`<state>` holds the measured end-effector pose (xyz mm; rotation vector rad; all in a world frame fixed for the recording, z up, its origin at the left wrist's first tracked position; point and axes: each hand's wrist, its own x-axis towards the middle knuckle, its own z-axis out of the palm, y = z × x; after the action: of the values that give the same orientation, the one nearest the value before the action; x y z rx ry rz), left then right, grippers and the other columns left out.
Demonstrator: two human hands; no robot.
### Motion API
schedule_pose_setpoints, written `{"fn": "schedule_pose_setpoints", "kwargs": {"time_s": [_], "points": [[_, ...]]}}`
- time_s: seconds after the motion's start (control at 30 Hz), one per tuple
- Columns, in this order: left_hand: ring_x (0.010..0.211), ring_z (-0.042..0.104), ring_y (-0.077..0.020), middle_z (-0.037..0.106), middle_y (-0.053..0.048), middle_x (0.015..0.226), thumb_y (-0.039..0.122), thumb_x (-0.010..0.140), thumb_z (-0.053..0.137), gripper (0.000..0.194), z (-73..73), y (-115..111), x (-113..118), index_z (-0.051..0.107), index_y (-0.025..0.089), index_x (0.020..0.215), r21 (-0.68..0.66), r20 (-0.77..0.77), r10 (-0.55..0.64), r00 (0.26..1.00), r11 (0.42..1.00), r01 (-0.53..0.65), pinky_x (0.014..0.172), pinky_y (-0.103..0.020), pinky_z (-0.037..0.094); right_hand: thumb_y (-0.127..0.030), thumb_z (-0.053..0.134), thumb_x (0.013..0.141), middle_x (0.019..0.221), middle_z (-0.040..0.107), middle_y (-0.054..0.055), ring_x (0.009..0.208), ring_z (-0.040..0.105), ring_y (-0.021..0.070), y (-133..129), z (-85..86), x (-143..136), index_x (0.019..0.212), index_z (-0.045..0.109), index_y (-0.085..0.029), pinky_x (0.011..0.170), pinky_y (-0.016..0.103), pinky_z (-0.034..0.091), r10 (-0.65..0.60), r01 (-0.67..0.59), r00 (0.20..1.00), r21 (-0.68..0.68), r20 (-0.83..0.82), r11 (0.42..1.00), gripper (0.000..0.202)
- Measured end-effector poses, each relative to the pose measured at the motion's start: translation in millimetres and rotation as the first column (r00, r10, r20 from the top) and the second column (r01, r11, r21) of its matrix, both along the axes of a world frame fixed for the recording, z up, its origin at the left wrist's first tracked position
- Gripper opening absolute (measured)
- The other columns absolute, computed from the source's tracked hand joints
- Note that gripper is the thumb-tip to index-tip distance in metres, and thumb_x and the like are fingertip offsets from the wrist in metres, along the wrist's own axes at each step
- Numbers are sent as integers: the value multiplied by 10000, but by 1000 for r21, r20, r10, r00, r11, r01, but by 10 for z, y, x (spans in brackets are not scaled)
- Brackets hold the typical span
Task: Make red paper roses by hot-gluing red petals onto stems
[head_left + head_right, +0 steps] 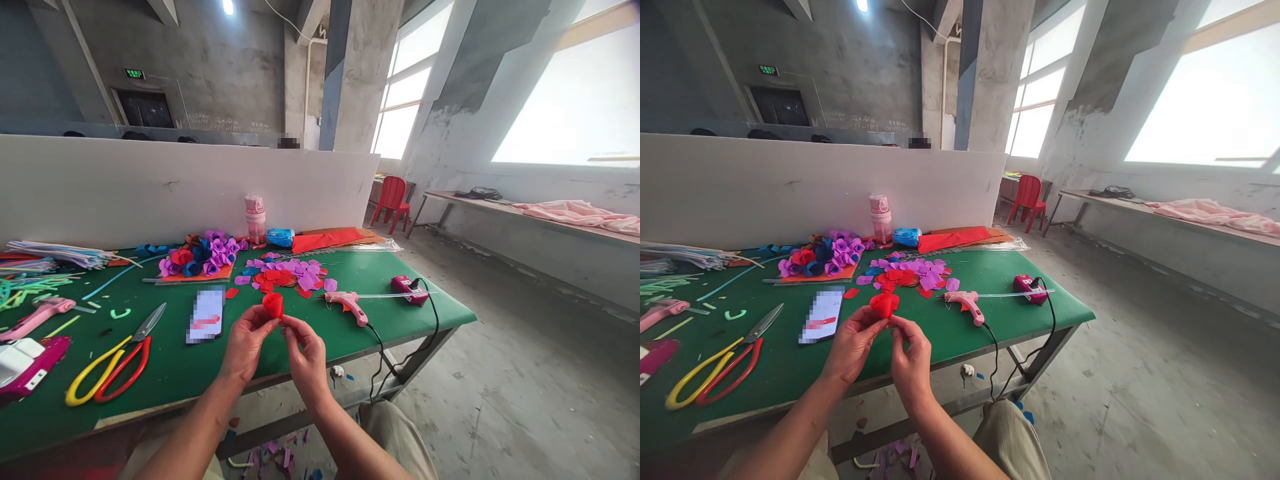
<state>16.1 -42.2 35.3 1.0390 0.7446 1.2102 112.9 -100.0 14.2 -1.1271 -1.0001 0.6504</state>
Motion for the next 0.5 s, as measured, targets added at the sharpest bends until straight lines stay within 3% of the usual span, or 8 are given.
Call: {"fn": "schedule_pose_setpoints", "kwargs": {"time_s": [0.37, 0.5], "points": [[764, 606, -157, 687, -9, 781, 223, 577, 799, 253, 4, -19, 37, 675, 177, 793, 23, -45, 60, 997, 998, -59, 776, -287, 459, -210, 453, 872, 1013, 669, 62, 933, 602, 202, -85, 81, 17, 1088, 661, -258, 835, 321, 455, -23, 6, 982, 91, 188, 996, 303], [770, 600, -156, 692, -13, 809, 215, 578, 802, 297, 49, -4, -31, 692, 195, 853, -3, 3, -35, 999, 999, 35, 772, -288, 450, -312, 523, 863, 942, 670, 57, 872, 602, 191, -46, 104, 118, 1002, 639, -218, 797, 303, 458, -31, 31, 1000, 26, 5, 999, 203]]}}
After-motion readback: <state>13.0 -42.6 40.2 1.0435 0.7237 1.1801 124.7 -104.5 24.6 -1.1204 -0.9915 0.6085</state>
